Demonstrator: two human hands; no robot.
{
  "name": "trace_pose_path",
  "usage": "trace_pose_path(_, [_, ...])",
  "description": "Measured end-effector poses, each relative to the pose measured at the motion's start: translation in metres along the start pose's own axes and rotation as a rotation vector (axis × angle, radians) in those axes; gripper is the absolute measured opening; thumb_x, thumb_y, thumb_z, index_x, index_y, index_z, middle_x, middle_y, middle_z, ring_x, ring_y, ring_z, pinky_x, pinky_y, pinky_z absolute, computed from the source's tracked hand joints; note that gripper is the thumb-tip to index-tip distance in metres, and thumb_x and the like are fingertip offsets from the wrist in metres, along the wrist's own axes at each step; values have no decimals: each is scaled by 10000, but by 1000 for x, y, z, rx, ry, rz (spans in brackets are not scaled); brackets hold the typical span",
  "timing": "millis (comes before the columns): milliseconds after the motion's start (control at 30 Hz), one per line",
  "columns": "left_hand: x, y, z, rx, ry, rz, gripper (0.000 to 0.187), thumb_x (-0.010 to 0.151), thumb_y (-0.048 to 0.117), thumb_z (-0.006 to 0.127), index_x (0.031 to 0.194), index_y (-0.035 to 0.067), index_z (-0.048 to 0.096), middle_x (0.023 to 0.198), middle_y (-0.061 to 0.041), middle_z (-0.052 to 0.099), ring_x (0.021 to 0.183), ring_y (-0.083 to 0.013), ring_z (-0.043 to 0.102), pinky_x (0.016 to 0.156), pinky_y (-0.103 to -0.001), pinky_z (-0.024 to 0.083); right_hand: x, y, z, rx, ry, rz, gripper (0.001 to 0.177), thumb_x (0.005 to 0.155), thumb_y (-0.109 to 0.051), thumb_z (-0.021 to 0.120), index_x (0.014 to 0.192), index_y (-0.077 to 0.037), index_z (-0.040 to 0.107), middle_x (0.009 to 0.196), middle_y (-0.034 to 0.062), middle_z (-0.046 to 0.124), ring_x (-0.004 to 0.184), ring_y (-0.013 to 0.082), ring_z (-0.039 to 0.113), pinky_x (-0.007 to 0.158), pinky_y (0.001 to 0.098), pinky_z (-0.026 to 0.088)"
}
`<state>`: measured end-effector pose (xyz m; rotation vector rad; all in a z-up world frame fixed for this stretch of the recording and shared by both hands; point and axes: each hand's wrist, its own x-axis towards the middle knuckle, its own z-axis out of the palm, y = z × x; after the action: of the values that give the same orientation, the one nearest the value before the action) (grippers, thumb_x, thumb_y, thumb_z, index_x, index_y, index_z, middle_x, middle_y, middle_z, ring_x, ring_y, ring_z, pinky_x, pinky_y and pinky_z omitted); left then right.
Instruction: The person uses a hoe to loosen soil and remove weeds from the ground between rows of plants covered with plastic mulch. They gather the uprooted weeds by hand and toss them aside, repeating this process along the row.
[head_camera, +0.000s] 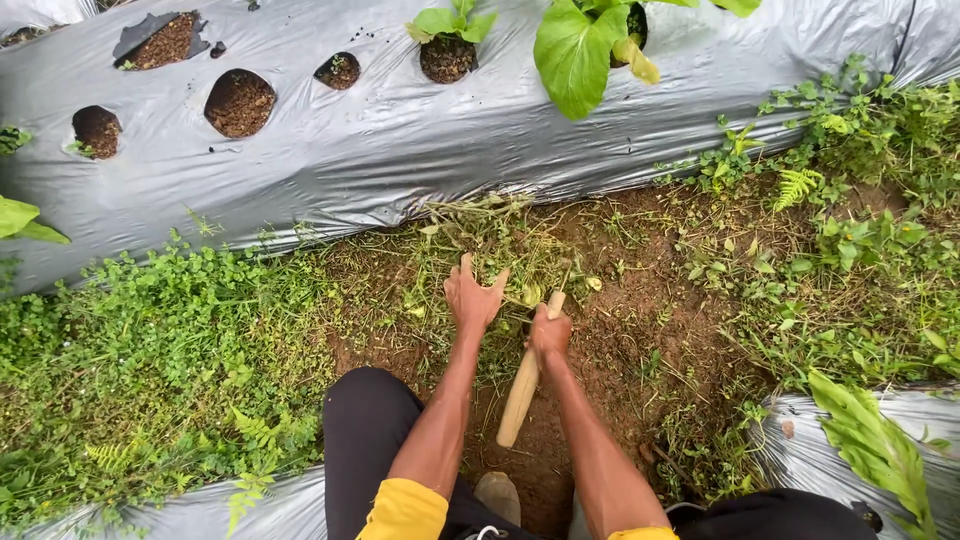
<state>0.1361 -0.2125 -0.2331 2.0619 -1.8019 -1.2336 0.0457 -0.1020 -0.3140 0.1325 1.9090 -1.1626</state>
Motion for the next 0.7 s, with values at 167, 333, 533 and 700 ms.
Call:
trace_pose_path(167, [-69,27,27,116,-128,187,820,905,415,702,1565,57,372,1547,-356,335,1460,-567,269,1120,-696,332,95,166,11,77,142,-23,303,924,-238,602,960,31,735,714,192,653,564,229,571,495,445,461])
trace_pose_path(333, [-137,60,26,24,-284,251,850,842,400,711,1545,51,387,1536,-391,276,1461,-594,199,1055,-745,374,104,196,-23,99,142,7,334,950,-245,564,1031,62,663,702,198,643,534,256,580,474,471,492])
trace_pose_path(533, [-106,56,6,93,-266,263,578,974,364,574,1482,99,499,1500,-359,371,1370,-548,381,1025,-753,366,136,202,-42,169,118,36,398,988,-256,507,1138,109,556,684,208,628,489,297,593,444,509,540])
trace_pose_path(700, [-27,22,-34,-28,291,121,394,1004,294,602,1356,119,627,1334,-242,641,1182,-396,657,903,-543,556,48,99,-29,300,95,129,393,996,-360,562,1143,1,514,662,120,617,468,233,610,422,423,593])
